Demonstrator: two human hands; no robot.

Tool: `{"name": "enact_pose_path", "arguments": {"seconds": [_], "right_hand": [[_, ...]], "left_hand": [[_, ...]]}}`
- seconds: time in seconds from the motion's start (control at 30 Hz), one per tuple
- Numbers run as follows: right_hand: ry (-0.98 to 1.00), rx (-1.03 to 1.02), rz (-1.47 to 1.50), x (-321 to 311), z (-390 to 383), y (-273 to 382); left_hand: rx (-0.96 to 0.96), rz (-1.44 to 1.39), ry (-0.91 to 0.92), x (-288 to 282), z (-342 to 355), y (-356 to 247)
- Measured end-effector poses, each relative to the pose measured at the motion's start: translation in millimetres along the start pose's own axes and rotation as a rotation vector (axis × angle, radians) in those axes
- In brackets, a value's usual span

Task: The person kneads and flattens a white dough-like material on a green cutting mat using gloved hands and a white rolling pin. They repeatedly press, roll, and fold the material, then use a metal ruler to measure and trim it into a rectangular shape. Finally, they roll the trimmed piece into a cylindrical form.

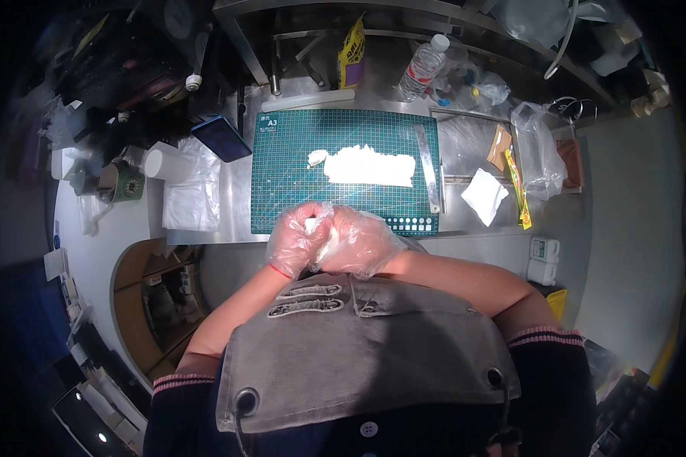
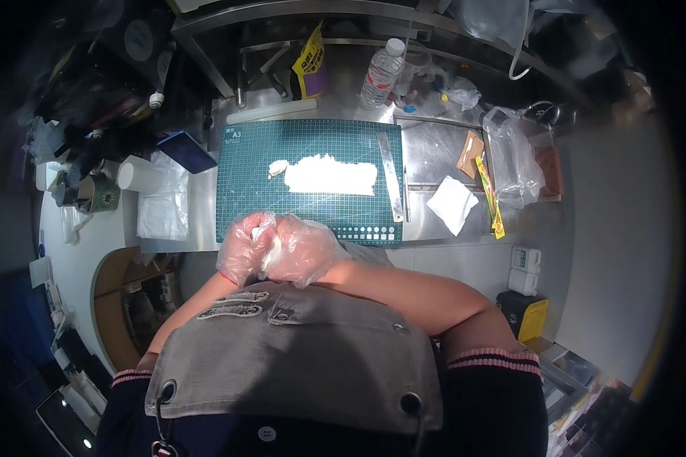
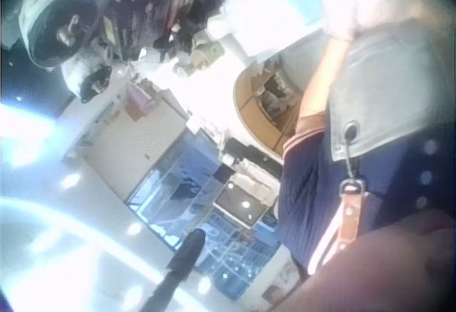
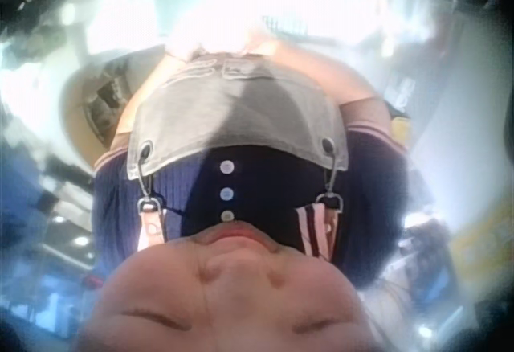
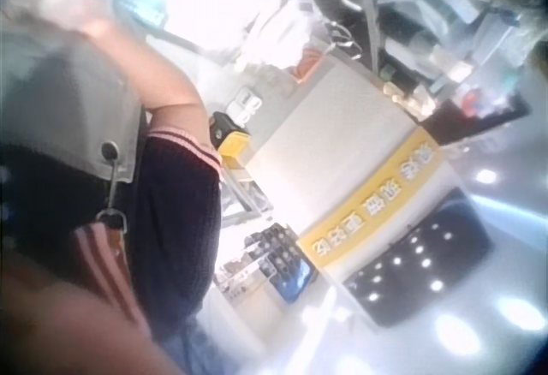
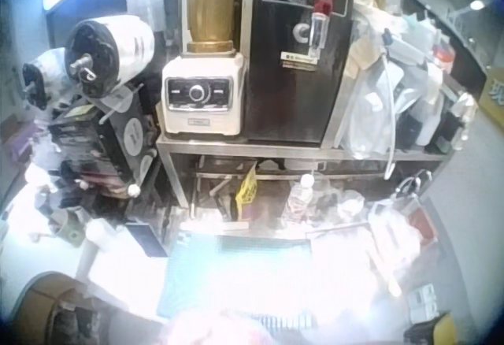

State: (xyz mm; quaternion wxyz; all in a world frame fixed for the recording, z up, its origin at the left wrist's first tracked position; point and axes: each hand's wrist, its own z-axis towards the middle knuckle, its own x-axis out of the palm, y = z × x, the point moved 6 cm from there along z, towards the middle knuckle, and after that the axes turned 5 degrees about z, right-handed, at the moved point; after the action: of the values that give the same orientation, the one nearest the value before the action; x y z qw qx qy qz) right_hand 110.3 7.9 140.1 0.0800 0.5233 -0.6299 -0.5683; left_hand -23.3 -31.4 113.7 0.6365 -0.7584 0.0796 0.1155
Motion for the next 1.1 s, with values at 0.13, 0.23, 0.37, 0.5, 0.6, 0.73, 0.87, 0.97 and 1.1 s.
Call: {"name": "enact_pose_path", "arguments": {"seconds": [0.13,0.23,0.37,0.5,0.6,0.73,0.87,0.97,1.1], "right_hand": [[0.058,0.059,-0.01,-2.7,2.2,2.6],[0.152,0.101,-0.027,-1.4,9.3,2.4],[0.178,0.024,-0.065,-2.3,19.8,8.7],[0.158,0.164,0.024,-10.0,31.7,0.1],[-0.001,0.118,0.1,-25.3,38.6,-8.1],[-0.247,0.102,-0.016,-33.4,48.9,-34.3],[-0.307,0.134,0.077,-36.6,49.1,-75.5],[-0.321,0.132,0.211,-37.1,47.5,-95.9],[-0.335,0.128,0.151,-42.1,43.1,-105.6]], "left_hand": [[-0.084,-0.149,-0.066,3.2,-8.6,16.9],[-0.218,-0.172,-0.155,3.5,-13.1,30.0],[-0.327,-0.218,-0.266,-2.0,-12.0,36.2],[-0.369,-0.432,-0.264,-8.7,12.6,40.9],[-0.315,-0.83,-0.269,-13.2,50.6,48.7],[-0.377,-0.951,-0.307,-27.4,109.0,72.7],[-0.337,0.253,-0.113,-29.4,145.6,82.0],[-0.272,0.4,0.007,-23.0,161.8,90.4],[-0.314,0.008,-0.1,-39.4,156.9,104.6]]}}
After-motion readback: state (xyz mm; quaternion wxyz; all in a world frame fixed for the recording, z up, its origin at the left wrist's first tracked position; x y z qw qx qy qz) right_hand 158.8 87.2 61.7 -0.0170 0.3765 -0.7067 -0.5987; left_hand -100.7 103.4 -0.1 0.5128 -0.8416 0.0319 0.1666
